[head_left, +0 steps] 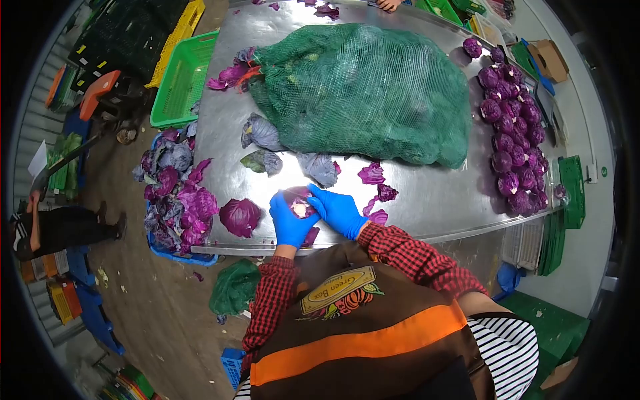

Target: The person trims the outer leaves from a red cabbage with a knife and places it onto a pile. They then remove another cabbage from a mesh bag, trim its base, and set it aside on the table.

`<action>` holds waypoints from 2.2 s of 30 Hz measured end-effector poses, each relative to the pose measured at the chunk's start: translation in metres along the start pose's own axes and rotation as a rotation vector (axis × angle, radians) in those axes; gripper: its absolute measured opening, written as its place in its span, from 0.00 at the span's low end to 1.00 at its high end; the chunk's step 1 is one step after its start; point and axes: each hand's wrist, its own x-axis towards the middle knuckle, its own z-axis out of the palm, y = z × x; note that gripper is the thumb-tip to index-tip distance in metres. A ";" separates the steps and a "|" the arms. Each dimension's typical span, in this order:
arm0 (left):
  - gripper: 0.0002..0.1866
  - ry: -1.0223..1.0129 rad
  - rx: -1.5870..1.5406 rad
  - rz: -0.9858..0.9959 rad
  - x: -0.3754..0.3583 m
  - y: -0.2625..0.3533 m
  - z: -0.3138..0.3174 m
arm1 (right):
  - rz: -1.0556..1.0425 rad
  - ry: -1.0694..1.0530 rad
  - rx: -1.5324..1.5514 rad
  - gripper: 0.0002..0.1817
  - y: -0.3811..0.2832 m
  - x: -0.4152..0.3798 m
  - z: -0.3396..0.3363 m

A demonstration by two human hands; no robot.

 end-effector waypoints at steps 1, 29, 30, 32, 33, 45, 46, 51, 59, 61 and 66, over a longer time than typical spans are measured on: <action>0.55 0.017 -0.002 0.014 -0.001 -0.001 0.000 | 0.028 -0.010 0.032 0.25 0.000 0.000 0.000; 0.45 -0.082 -0.605 -0.230 -0.040 -0.030 -0.016 | 0.221 -0.456 0.358 0.40 0.000 0.020 -0.022; 0.45 -0.080 -0.668 -0.289 -0.038 -0.028 -0.016 | 0.217 -0.504 0.417 0.38 0.005 0.023 -0.017; 0.45 -0.103 -0.672 -0.286 -0.037 -0.025 -0.019 | 0.165 -0.513 0.527 0.35 0.020 0.023 -0.013; 0.45 -0.123 -0.684 -0.292 -0.038 -0.025 -0.020 | 0.119 -0.528 0.635 0.32 0.022 0.022 -0.015; 0.47 -0.285 -0.751 -0.279 -0.030 -0.030 -0.023 | 0.109 -0.290 0.179 0.20 0.012 0.003 -0.007; 0.46 -0.285 -0.758 -0.269 -0.030 -0.029 -0.025 | 0.182 -0.233 0.198 0.20 0.012 0.001 -0.004; 0.45 -0.307 -0.702 -0.214 -0.031 -0.033 -0.036 | 0.244 -0.228 0.253 0.16 0.049 0.001 0.018; 0.48 -0.224 -0.767 -0.274 -0.039 -0.058 -0.026 | 0.190 -0.230 0.314 0.37 0.018 -0.003 -0.021; 0.50 -0.330 -0.735 -0.249 -0.033 -0.058 -0.027 | 0.140 -0.377 0.364 0.39 0.025 -0.002 -0.002; 0.48 -0.467 -0.602 -0.131 -0.014 -0.064 -0.029 | -0.162 -0.393 0.273 0.35 0.008 0.016 -0.026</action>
